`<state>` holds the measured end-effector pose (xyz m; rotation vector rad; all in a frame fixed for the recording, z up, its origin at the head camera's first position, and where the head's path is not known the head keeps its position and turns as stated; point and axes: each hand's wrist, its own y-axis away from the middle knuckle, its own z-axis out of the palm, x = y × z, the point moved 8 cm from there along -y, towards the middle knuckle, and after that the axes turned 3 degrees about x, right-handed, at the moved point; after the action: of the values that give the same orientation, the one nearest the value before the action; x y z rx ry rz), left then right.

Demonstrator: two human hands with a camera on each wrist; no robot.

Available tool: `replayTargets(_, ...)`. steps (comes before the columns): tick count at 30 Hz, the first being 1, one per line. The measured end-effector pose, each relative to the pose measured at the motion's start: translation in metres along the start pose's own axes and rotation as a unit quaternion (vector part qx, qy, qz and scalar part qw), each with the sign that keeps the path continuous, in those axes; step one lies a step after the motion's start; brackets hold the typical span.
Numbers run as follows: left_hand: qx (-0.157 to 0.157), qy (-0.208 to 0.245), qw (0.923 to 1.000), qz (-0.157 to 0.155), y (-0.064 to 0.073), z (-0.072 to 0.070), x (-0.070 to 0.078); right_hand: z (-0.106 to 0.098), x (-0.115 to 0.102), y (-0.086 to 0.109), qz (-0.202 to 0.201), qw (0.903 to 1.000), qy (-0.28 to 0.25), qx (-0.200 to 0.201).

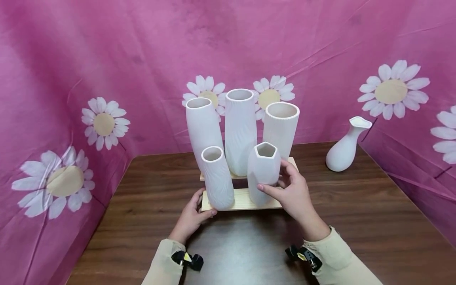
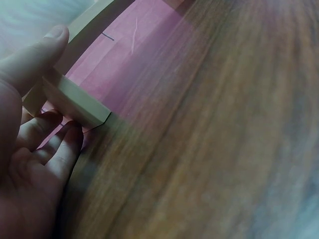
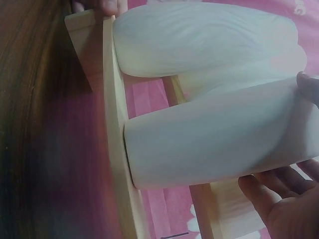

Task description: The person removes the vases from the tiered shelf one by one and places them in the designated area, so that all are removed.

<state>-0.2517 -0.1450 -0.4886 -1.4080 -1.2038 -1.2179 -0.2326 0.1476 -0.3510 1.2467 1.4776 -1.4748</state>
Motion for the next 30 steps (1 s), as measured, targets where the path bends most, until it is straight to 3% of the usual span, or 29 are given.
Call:
replayTargets(8, -0.006, -0.002, 1.0000, 0.001, 0.002, -0.001, -0.001, -0.019, -0.015, 0.006, 0.011, 0.9990, -0.038, 0.022)
replayTargets(15, -0.005, -0.007, 0.9999, 0.012, 0.001, 0.000, 0.001, -0.037, -0.029, 0.005, -0.020, 0.9976, -0.057, 0.033)
replayTargets(24, -0.006, -0.018, 0.9998, -0.001, -0.001, 0.001, 0.001, -0.062, -0.039, 0.009, -0.031, 0.9967, -0.041, 0.063)
replayTargets(30, -0.005, -0.014, 0.9999, 0.006, 0.000, 0.000, 0.001, -0.076, -0.044, 0.007, -0.030, 0.9947, -0.046, 0.087)
